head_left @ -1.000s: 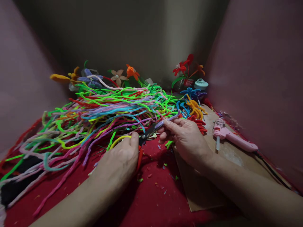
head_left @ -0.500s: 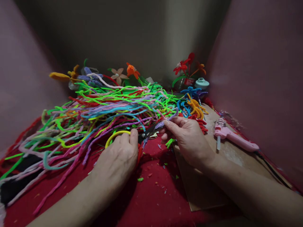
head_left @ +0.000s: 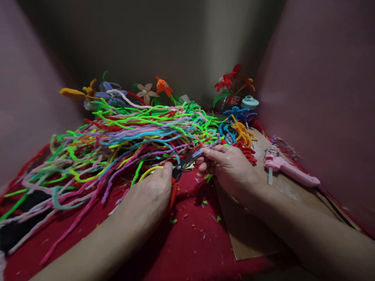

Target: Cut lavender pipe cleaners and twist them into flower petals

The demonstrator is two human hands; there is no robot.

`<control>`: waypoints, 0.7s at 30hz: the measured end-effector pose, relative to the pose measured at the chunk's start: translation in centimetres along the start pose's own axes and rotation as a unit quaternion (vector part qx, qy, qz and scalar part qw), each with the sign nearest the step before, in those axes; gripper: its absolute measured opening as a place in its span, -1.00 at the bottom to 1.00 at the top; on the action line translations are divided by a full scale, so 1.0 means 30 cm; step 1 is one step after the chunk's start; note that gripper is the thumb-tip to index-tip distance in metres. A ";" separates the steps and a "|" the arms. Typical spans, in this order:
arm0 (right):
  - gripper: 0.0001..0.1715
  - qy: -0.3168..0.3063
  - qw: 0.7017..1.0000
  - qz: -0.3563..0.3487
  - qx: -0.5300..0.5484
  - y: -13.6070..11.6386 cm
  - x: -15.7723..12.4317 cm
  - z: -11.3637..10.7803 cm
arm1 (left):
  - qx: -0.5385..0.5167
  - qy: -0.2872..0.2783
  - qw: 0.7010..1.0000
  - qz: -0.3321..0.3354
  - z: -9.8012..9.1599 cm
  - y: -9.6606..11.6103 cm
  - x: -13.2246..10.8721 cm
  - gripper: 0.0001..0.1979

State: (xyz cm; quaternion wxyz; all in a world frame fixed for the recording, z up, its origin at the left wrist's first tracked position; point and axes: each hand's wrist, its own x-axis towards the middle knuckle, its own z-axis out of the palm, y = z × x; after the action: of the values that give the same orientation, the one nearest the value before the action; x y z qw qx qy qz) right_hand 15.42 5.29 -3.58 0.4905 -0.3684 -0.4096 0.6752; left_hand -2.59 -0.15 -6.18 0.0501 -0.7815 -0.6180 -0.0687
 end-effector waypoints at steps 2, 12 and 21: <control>-0.82 -0.006 1.000 -0.015 -0.009 0.004 -0.001 -0.003 | 0.010 -0.006 1.000 0.006 0.002 -0.002 -0.001 -0.56; -0.79 -0.021 0.998 -0.048 -0.043 0.007 -0.007 -0.005 | 0.065 -0.039 0.997 0.011 -0.055 0.020 0.000 -0.55; -0.79 -0.006 0.997 -0.062 -0.051 0.005 -0.012 0.000 | 0.064 -0.079 0.995 0.007 -0.064 0.021 0.001 -0.56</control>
State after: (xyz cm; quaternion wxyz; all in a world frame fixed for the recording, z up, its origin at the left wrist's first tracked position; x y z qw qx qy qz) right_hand 15.47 4.90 -3.68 0.5100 -0.3626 -0.4683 0.6237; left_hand -2.06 -0.57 -4.28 0.0516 -0.7840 -0.6177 0.0327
